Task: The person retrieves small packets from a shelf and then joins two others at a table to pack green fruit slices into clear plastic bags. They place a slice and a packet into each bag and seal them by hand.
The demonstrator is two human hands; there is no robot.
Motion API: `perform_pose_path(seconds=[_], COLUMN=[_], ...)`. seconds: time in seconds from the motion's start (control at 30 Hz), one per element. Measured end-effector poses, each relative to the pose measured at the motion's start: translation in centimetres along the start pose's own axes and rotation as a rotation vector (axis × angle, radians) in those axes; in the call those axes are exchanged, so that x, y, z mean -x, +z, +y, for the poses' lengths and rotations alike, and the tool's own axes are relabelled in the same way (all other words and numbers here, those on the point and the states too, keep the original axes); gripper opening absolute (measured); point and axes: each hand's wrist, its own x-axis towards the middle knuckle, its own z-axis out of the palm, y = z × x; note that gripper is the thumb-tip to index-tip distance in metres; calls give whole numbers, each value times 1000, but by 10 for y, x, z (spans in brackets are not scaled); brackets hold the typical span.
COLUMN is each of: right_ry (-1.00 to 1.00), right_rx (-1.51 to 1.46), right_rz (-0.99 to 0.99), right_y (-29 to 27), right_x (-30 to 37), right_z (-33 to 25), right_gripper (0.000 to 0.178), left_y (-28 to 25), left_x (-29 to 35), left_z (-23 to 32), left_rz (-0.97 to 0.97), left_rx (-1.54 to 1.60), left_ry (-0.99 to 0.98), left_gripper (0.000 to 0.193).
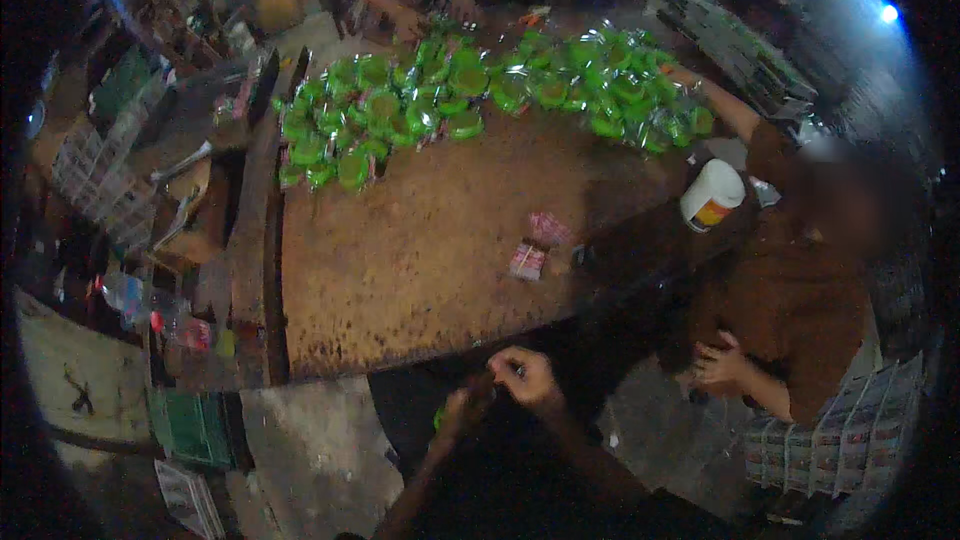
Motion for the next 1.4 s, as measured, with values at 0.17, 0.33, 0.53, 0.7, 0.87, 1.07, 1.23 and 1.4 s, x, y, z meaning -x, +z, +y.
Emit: perform_pose_path(seconds=[0.17,0.33,0.53,0.7,0.87,1.07,1.23,1.4], right_ry=[115,189,191,35,-6,-313,-355,-301], right_rx=[18,141,136,233,-9,102,-313,51], right_rz=[125,108,-155,-658,-573,-111,1,254], right_y=[-28,-30,2,29,43,10,-19,16], right_x=[-4,-3,25,51,61,10,-17,-22], right_z=[8,2,12,16,-6,-39,-67,-71], right_gripper=[17,16,21,41,53,54,45,21], left_y=[-25,-28,-28,-36,-56,-27,-34,-7], left_x=[18,54,78,57,34,20,18,2], left_z=[-17,8,20,28,85,118,140,127], left_rz=[59,284,541,733,590,580,-18,367], left_rx=[-233,-1220,-848,68,1051,682,642,551], left_ry=[-343,-229,-159,-300,-199,58,40,30], left_gripper=[43,50,38,32,44,45,76,31])
